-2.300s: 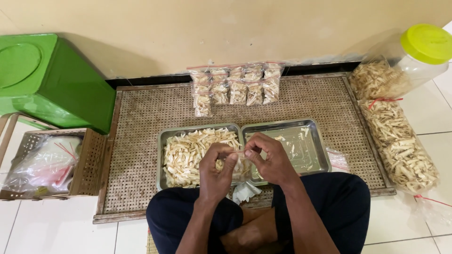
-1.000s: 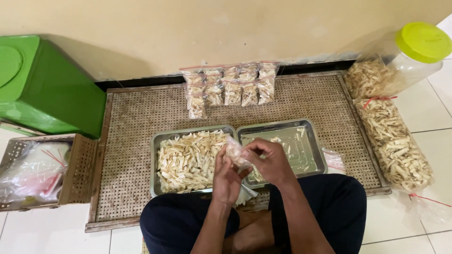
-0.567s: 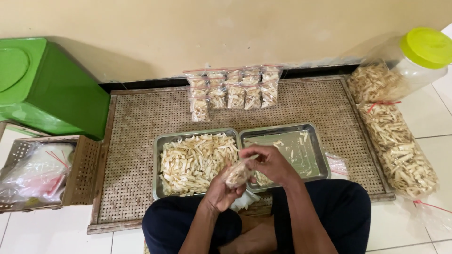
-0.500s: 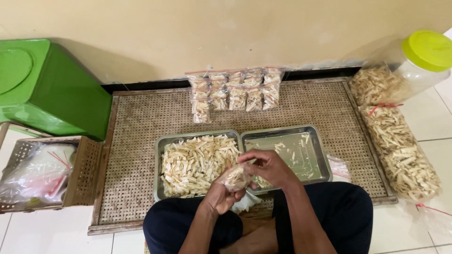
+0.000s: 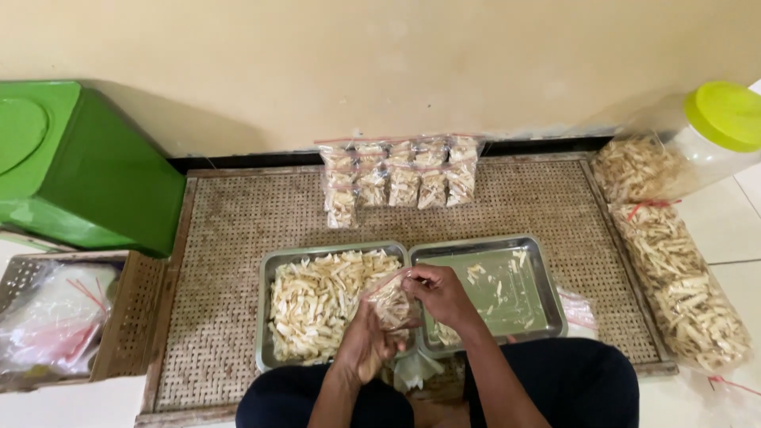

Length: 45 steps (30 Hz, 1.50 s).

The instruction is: The person fills small plastic bags with snacks from a metal tray by hand, then seals the bags by knotting them.

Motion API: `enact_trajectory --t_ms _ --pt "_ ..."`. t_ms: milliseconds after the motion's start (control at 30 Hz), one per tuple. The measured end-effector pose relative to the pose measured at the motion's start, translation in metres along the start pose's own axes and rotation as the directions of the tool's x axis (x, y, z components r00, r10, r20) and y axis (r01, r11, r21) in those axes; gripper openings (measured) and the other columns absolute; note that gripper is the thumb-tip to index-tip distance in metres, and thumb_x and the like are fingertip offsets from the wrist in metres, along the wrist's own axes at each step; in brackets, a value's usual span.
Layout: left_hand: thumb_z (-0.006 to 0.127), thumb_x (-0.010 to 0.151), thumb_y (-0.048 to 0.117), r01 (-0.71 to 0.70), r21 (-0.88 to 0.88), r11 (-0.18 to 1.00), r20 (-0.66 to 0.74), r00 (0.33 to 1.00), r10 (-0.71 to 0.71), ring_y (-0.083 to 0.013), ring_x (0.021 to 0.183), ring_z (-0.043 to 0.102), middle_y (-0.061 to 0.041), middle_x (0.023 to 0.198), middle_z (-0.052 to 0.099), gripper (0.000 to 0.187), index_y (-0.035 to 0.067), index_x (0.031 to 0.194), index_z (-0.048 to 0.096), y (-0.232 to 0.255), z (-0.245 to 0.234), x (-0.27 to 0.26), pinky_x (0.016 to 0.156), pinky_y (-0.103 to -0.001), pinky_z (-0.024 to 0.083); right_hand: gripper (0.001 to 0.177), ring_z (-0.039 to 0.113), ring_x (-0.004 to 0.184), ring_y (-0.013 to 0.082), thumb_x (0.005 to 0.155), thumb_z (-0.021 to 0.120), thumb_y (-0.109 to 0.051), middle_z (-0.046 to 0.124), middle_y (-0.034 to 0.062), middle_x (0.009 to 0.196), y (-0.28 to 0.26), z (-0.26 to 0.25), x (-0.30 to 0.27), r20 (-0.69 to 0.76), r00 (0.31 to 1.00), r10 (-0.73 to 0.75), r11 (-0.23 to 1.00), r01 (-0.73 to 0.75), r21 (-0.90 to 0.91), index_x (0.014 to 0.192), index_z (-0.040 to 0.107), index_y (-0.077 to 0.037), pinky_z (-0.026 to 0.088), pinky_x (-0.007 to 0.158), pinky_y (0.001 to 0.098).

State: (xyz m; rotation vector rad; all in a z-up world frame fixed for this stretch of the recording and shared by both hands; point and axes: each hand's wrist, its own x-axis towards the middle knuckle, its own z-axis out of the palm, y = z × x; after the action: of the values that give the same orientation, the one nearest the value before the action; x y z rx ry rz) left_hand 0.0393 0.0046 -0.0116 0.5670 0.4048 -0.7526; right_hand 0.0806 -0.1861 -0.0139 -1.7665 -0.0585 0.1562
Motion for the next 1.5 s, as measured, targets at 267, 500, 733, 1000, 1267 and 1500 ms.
enact_trajectory --t_ms 267,500,733,1000,1267,1500 --pt "0.032 0.101 0.057 -0.048 0.01 0.999 -0.279 0.959 0.049 -0.027 0.063 0.068 -0.024 0.104 0.071 0.074 -0.003 0.139 0.054 -0.019 -0.043 0.019 0.037 -0.027 0.044 0.014 0.066 0.069 0.0157 0.093 0.073 -0.009 0.075 0.0088 0.083 0.044 0.005 0.111 -0.389 0.887 0.25 0.965 -0.196 0.174 0.103 0.079 -0.001 0.057 0.068 0.0291" --pt "0.036 0.099 0.053 -0.105 -0.054 0.993 -0.219 0.972 0.09 -0.034 0.069 0.07 -0.029 0.105 0.073 0.073 -0.007 0.136 0.053 -0.035 -0.097 0.058 0.037 -0.033 0.046 0.014 0.059 0.058 0.0123 0.094 0.068 -0.005 0.072 0.0072 0.074 0.126 0.023 0.211 -0.429 0.887 0.171 0.963 -0.06 0.261 0.101 0.078 0.003 0.047 0.054 0.0255" --pt "0.039 0.099 0.048 -0.144 -0.099 0.985 -0.228 0.966 0.118 -0.0371 0.073 0.07 -0.03 0.108 0.069 0.066 -0.004 0.136 0.053 -0.041 -0.103 0.065 0.037 -0.034 0.046 0.016 0.058 0.053 0.0124 0.095 0.069 -0.007 0.071 0.0069 0.073 0.124 0.041 0.233 -0.38 0.912 0.153 0.987 -0.123 0.102 0.107 0.077 0.002 0.047 0.05 0.0262" --pt "0.044 0.1 0.036 -0.206 0.048 0.977 -0.318 0.924 0.21 -0.0331 0.079 0.068 -0.028 0.11 0.067 0.058 -0.007 0.136 0.053 -0.024 -0.076 0.049 0.046 -0.034 0.05 0.038 0.067 0.104 0.0194 0.098 0.064 -0.032 0.07 0.0063 0.115 0.101 0.027 0.21 -0.431 0.876 0.218 0.943 -0.303 -0.138 0.13 0.068 -0.012 0.054 0.09 0.0332" --pt "0.06 0.097 0.007 -0.402 0.031 0.915 -0.415 0.828 0.378 -0.0226 0.067 0.061 -0.014 0.083 0.068 0.01 0.0 0.101 0.066 -0.041 -0.114 0.069 0.055 -0.033 0.046 0.027 0.07 0.087 0.0217 0.093 0.067 -0.025 0.074 0.0056 0.104 0.127 0.031 0.042 -0.376 0.901 -0.215 0.937 0.082 -0.338 0.113 0.072 -0.008 0.056 0.077 0.0343" --pt "0.065 0.09 -0.003 -0.514 0.176 0.84 -0.399 0.743 0.538 -0.0198 0.069 0.061 -0.01 0.08 0.064 0.008 0.004 0.093 0.063 -0.052 -0.118 0.064 0.061 -0.031 0.048 0.02 0.064 0.069 0.0191 0.089 0.069 -0.008 0.073 0.0029 0.096 0.108 0.05 -0.086 -0.32 0.917 -0.239 0.909 0.095 -0.405 0.108 0.074 -0.005 0.052 0.063 0.0292"
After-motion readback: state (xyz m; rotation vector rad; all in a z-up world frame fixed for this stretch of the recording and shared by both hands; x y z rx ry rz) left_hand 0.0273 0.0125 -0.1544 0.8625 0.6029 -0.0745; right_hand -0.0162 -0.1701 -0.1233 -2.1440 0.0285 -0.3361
